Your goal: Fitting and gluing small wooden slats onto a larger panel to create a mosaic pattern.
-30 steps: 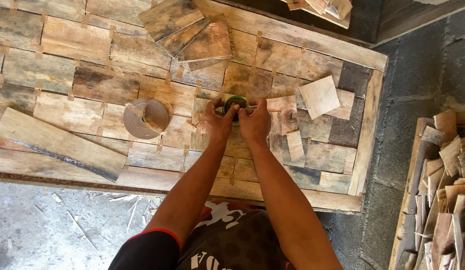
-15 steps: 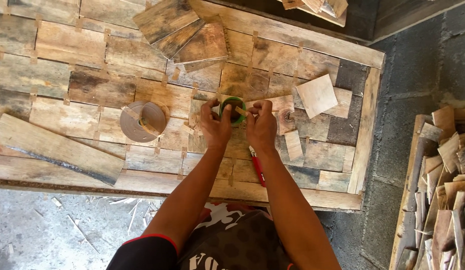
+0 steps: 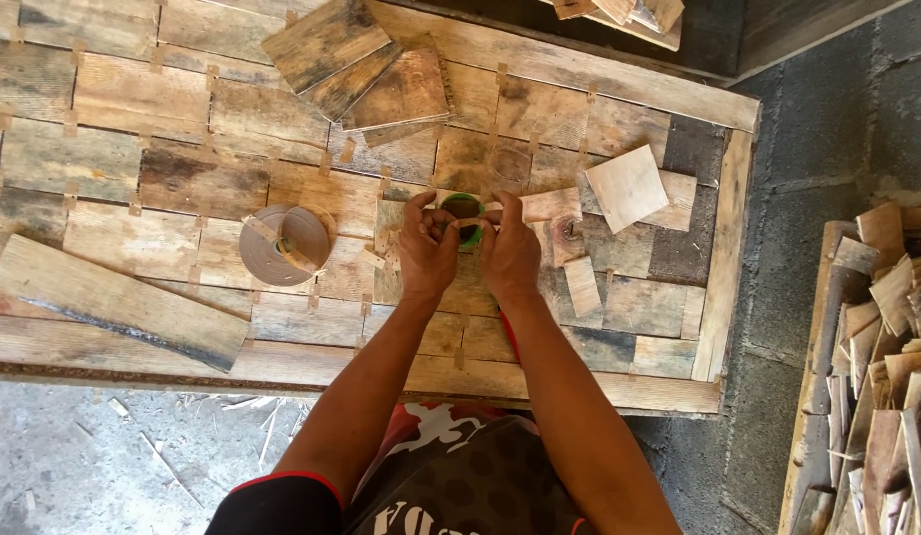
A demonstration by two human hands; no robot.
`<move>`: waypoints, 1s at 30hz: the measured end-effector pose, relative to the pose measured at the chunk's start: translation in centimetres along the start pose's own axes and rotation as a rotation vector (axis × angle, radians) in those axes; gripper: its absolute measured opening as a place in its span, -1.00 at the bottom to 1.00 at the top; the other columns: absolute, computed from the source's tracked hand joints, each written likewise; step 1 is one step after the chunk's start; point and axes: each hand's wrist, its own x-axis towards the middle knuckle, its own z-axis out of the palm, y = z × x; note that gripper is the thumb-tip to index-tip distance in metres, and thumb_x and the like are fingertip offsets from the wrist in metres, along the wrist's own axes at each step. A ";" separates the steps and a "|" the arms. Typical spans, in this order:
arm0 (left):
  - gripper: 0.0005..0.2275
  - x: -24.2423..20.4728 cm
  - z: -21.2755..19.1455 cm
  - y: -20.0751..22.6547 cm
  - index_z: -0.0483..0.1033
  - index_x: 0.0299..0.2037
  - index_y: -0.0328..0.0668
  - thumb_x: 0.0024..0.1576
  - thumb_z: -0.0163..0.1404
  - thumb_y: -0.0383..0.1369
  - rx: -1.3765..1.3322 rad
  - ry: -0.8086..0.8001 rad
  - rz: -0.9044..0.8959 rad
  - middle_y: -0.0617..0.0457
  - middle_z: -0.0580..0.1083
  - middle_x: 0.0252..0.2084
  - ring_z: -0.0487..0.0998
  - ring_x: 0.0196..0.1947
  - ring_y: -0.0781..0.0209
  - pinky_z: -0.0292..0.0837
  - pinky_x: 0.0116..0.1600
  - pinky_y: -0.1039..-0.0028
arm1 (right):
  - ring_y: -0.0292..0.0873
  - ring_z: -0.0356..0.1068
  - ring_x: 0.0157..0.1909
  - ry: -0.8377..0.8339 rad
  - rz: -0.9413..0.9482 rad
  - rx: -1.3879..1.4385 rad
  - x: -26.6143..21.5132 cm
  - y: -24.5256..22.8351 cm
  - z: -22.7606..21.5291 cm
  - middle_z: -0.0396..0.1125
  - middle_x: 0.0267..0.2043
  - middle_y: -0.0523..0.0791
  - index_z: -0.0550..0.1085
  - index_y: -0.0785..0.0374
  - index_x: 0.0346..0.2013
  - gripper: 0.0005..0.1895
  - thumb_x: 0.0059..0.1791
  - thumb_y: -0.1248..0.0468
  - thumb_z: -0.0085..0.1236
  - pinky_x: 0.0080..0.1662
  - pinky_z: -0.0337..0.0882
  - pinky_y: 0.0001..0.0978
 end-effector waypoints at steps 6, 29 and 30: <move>-0.60 0.1 0.7 0.4 0.30 0.18 -0.34 0.14 0.08 -0.61 0.072 0.165 -0.157 0.02 0.56 -0.27 0.49 -0.40 0.43 0.40 -0.32 0.60 | 0.10 0.53 -0.02 0.130 0.053 0.000 -1.0 0.6 1.5 0.46 0.14 0.02 0.15 0.25 0.39 -0.50 0.14 0.34 -0.10 0.00 0.48 -0.09; -0.71 0.2 0.3 0.8 0.32 0.07 -0.19 0.19 0.10 -0.46 0.549 0.106 -0.001 0.04 0.62 -0.28 0.64 -0.41 0.11 0.50 -0.33 0.30 | -0.22 0.47 -0.07 0.128 0.623 0.723 1.4 5.3 8.4 0.51 -0.07 -0.10 0.54 0.28 0.01 -0.66 -0.01 0.20 0.31 -0.06 0.49 -0.35; -0.71 0.2 0.1 1.0 0.32 0.07 -0.19 0.19 0.10 -0.46 0.548 0.104 0.003 0.04 0.62 -0.28 0.64 -0.41 0.11 0.50 -0.33 0.30 | -0.22 0.47 -0.07 0.132 0.621 0.725 1.4 5.7 8.5 0.51 -0.07 -0.10 0.54 0.28 0.01 -0.66 -0.01 0.20 0.31 -0.06 0.49 -0.35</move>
